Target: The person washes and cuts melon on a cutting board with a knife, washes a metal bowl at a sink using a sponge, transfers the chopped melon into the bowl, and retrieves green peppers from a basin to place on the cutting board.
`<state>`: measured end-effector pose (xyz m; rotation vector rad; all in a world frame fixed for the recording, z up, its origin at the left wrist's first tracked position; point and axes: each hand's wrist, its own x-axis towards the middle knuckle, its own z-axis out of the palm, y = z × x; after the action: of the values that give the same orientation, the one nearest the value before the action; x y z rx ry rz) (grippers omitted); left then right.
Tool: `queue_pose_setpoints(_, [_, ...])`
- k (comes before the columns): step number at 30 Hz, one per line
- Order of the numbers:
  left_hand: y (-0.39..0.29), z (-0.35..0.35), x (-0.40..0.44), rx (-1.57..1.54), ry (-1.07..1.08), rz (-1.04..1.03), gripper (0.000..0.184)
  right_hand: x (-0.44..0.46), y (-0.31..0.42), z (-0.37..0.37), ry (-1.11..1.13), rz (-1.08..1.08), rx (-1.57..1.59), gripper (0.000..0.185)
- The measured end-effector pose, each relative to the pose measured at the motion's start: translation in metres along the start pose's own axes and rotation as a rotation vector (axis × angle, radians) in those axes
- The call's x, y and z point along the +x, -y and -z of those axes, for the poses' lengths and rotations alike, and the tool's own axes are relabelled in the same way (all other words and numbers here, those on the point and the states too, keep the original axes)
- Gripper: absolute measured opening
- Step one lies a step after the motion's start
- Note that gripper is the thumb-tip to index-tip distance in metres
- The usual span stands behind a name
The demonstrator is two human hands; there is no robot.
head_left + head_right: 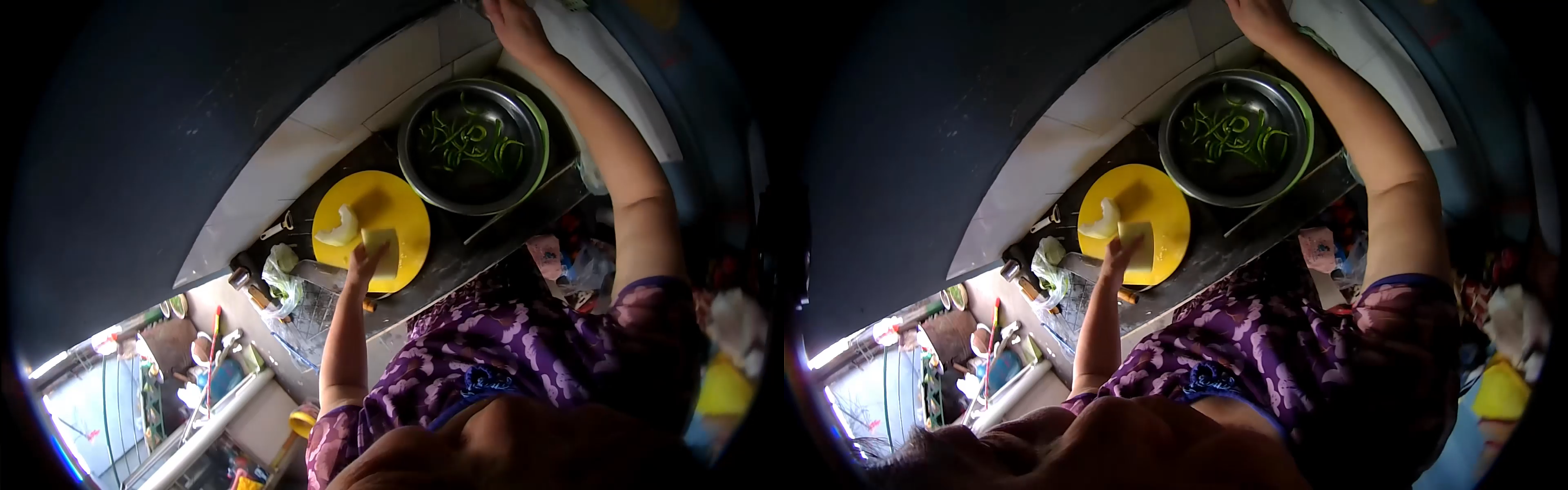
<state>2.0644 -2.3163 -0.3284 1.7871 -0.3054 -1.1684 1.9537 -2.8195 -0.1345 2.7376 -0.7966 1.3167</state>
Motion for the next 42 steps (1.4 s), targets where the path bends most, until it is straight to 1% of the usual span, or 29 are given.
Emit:
queue_pose_setpoints(2, [-0.078, -0.052, 0.018, -0.334, 0.067, 0.011, 0.044, 0.008, -0.011, -0.011, 0.170, -0.158, 0.343, 0.032])
queue_pose_setpoints(3, [-0.084, -0.078, 0.052, -0.491, 0.023, 0.004, 0.047, 0.007, -0.010, -0.009, 0.083, -0.159, 0.566, 0.030])
queue_pose_setpoints(6, [-0.170, -0.155, 0.124, -0.807, 0.236, -0.027, 0.051, 0.007, -0.041, -0.014, 0.197, -0.140, 0.999, 0.031])
queue_pose_setpoints(7, [-0.189, -0.179, 0.154, -0.854, 0.170, 0.001, 0.051, -0.004, -0.063, -0.032, 0.082, -0.705, 1.529, 0.040])
queue_pose_setpoints(8, [-0.196, -0.201, 0.184, -0.925, 0.143, -0.007, 0.054, -0.019, -0.072, -0.049, 0.041, -0.789, 1.666, 0.046])
queue_pose_setpoints(9, [-0.209, -0.220, 0.203, -0.966, 0.084, 0.000, 0.057, -0.056, -0.080, -0.071, 0.146, -1.059, 1.434, 0.049])
queue_pose_setpoints(10, [-0.219, -0.236, 0.216, -0.996, 0.084, 0.012, 0.060, -0.072, -0.053, -0.064, 0.180, -1.208, 1.208, 0.047])
queue_pose_setpoints(11, [-0.221, -0.248, 0.233, -1.000, 0.094, 0.023, 0.062, -0.099, -0.050, -0.077, 0.400, -1.235, 1.056, 0.053])
queue_pose_setpoints(12, [-0.219, -0.258, 0.248, -1.004, 0.097, 0.038, 0.063, -0.109, -0.040, -0.079, 0.747, -1.218, 0.861, 0.056])
queue_pose_setpoints(13, [-0.219, -0.269, 0.258, -0.917, 0.033, 0.062, 0.067, -0.141, -0.032, -0.102, 0.479, -1.117, 0.930, 0.056])
queue_pose_setpoints(14, [-0.225, -0.279, 0.252, -0.887, -0.017, 0.042, 0.058, -0.135, -0.030, -0.102, 0.606, -1.097, 0.914, 0.058])
queue_pose_setpoints(16, [-0.211, -0.295, 0.248, -0.673, 0.047, -0.281, 0.061, -0.156, -0.045, -0.158, 0.421, -1.042, 0.826, 0.055])
queue_pose_setpoints(18, [-0.155, -0.318, 0.299, -0.537, -0.135, -0.386, 0.080, -0.130, -0.043, -0.145, 0.593, -1.061, 0.653, 0.049])
queue_pose_setpoints(20, [-0.176, -0.315, 0.280, -0.527, -0.227, -0.181, 0.090, -0.136, -0.041, -0.138, 0.708, -0.973, 0.617, 0.044])
queue_pose_setpoints(21, [-0.198, -0.308, 0.263, -0.703, -0.150, -0.097, 0.096, -0.152, -0.043, -0.138, 0.735, -0.879, 0.671, 0.041])
queue_pose_setpoints(22, [-0.194, -0.305, 0.271, -0.752, -0.200, -0.096, 0.081, -0.158, -0.036, -0.127, 0.761, -0.786, 0.723, 0.039])
queue_pose_setpoints(23, [-0.188, -0.300, 0.274, -0.817, -0.121, -0.110, 0.069, -0.164, -0.028, -0.114, 0.771, -0.678, 0.563, 0.037])
queue_pose_setpoints(24, [-0.198, -0.290, 0.263, -0.884, -0.044, -0.125, 0.057, -0.173, -0.028, -0.106, 0.672, -0.447, 0.567, 0.035])
queue_pose_setpoints(25, [-0.195, -0.286, 0.263, -0.925, -0.078, -0.059, 0.040, -0.175, -0.024, -0.095, 0.634, -0.280, 0.360, 0.035])
queue_pose_setpoints(26, [-0.193, -0.282, 0.263, -0.925, -0.098, -0.049, 0.039, -0.174, -0.024, -0.089, 0.587, -0.110, 0.154, 0.035])
queue_pose_setpoints(28, [-0.178, -0.278, 0.263, -0.923, -0.139, -0.028, 0.036, -0.171, -0.053, -0.092, 0.703, 0.067, 0.119, 0.036])
queue_pose_setpoints(30, [-0.162, -0.285, 0.269, -0.863, -0.131, -0.190, 0.048, -0.174, -0.067, -0.112, 0.489, -0.106, 0.098, 0.035])
queue_pose_setpoints(32, [-0.148, -0.290, 0.275, -0.785, -0.077, -0.359, 0.070, -0.182, -0.077, -0.141, 0.323, -0.450, 0.388, 0.045])
queue_pose_setpoints(33, [-0.171, -0.293, 0.254, -0.745, -0.171, -0.274, 0.071, -0.179, -0.073, -0.142, 0.378, -0.569, 0.427, 0.047])
queue_pose_setpoints(35, [-0.166, -0.286, 0.257, -0.641, -0.247, -0.326, 0.071, -0.173, -0.057, -0.136, 0.491, -0.819, 0.497, 0.052])
queue_pose_setpoints(37, [-0.166, -0.281, 0.262, -0.544, -0.381, -0.415, 0.062, -0.186, -0.055, -0.137, 0.401, -0.750, 0.613, 0.053])
queue_pose_setpoints(40, [-0.162, -0.271, 0.280, -0.128, -0.545, -0.272, 0.046, -0.191, -0.042, -0.136, 0.311, -0.731, 0.706, 0.053])
queue_pose_setpoints(41, [-0.163, -0.273, 0.280, -0.182, -0.585, -0.268, 0.036, -0.182, -0.036, -0.124, 0.302, -0.746, 0.788, 0.055])
queue_pose_setpoints(42, [-0.158, -0.276, 0.288, -0.273, -0.545, -0.226, 0.037, -0.175, -0.032, -0.116, 0.295, -0.763, 0.870, 0.056])
